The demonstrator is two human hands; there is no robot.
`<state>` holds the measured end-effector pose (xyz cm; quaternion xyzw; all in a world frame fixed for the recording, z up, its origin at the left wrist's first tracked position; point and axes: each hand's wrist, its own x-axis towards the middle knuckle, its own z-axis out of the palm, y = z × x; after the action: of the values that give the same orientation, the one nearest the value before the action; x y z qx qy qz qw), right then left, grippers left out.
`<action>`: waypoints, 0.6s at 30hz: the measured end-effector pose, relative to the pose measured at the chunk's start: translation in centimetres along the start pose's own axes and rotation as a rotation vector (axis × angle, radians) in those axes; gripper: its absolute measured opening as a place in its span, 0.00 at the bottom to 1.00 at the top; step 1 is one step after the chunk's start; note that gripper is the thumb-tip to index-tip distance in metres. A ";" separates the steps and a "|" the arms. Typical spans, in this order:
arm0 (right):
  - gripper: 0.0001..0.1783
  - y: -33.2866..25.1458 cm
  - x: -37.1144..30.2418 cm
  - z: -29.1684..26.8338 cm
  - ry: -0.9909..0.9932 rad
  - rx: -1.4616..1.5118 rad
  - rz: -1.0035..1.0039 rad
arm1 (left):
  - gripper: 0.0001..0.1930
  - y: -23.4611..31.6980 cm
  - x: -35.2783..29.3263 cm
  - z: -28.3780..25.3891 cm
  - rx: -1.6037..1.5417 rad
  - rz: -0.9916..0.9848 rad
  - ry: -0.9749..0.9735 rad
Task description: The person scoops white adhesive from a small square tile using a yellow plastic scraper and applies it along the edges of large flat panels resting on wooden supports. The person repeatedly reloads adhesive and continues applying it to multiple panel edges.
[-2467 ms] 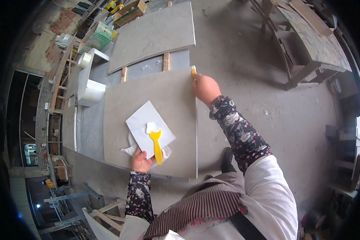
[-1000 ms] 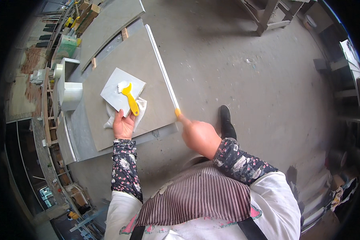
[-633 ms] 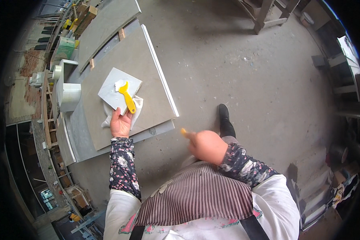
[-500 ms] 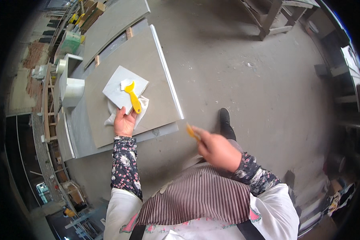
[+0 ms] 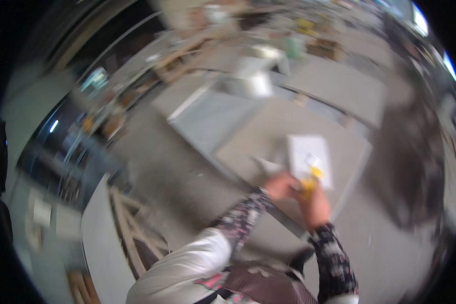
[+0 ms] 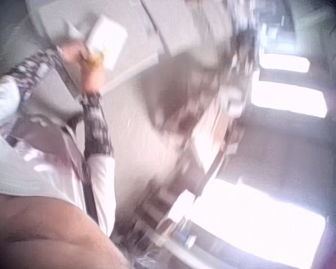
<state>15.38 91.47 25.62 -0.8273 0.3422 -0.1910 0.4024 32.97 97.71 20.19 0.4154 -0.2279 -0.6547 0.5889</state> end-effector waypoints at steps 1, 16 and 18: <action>0.40 -0.1 0.4 0.4 0.012 -0.036 0.064 | 0.24 -0.5 -0.1 0.7 -0.170 0.063 0.049; 0.16 2.6 -0.9 -4.2 -0.156 -0.406 -0.117 | 0.31 -3.0 1.5 -0.4 -0.395 0.094 -0.032; 0.15 2.5 -1.1 -6.1 -0.191 -0.215 -0.095 | 0.30 -2.5 0.9 0.0 -0.398 0.065 0.008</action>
<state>9.94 87.87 27.26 -0.8952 0.2814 -0.0925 0.3329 31.53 97.36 17.93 0.2859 -0.1050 -0.6656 0.6813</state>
